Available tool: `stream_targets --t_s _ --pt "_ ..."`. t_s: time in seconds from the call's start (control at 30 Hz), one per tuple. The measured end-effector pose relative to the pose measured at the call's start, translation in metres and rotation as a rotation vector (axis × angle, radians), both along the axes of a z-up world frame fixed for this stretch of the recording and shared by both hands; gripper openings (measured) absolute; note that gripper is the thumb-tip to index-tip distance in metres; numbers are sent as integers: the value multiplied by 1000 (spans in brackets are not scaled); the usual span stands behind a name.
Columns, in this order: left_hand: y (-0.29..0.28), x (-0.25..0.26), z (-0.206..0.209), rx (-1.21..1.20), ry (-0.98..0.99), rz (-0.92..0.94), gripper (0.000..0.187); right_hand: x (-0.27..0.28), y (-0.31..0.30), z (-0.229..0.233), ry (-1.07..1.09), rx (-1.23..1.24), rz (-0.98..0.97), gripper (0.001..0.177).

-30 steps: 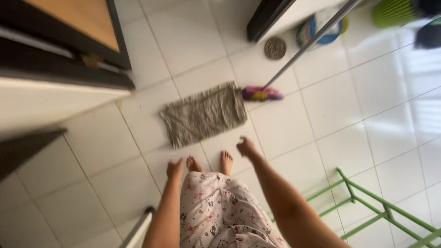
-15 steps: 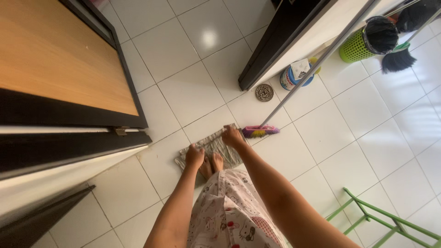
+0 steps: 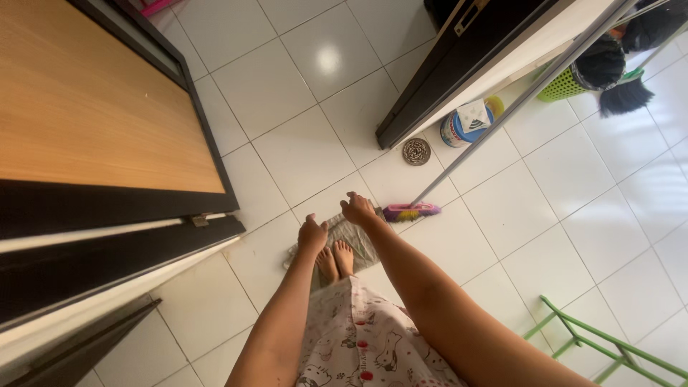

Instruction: The person sweeps hair and debris into a dustpan using a broom, folds a cloth by hand, and places items into a trash bin.

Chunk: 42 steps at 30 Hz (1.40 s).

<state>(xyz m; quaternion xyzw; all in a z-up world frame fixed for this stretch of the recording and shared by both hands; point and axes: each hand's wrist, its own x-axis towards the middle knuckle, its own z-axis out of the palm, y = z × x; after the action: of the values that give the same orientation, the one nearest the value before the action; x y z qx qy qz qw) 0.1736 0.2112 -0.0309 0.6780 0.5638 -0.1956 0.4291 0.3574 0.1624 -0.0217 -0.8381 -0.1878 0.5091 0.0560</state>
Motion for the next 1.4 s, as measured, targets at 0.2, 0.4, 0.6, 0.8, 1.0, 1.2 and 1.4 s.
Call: stream_targets --t_s 0.2,0.4,0.6,0.8,1.0,1.2,1.4 --pt "20 34 -25 2 -67 -74 59 6 14 -5 0 -71 -62 56" --pt "21 36 -37 -75 -8 -27 61 13 7 -7 -12 -39 -56 57" --pt "24 30 -28 -46 4 4 60 19 -26 -6 -19 -8 -27 58" --pt "0 48 -26 -60 92 5 62 34 -59 -17 33 16 -37 57" --pt "-34 81 -18 -35 128 -55 64 85 -78 -26 70 -10 -159 58" --pt "-49 154 -3 -46 123 12 60 155 -91 -21 48 -7 -164 58" --pt "-74 200 40 4 20 -73 61 182 -111 19 -86 26 45 54"
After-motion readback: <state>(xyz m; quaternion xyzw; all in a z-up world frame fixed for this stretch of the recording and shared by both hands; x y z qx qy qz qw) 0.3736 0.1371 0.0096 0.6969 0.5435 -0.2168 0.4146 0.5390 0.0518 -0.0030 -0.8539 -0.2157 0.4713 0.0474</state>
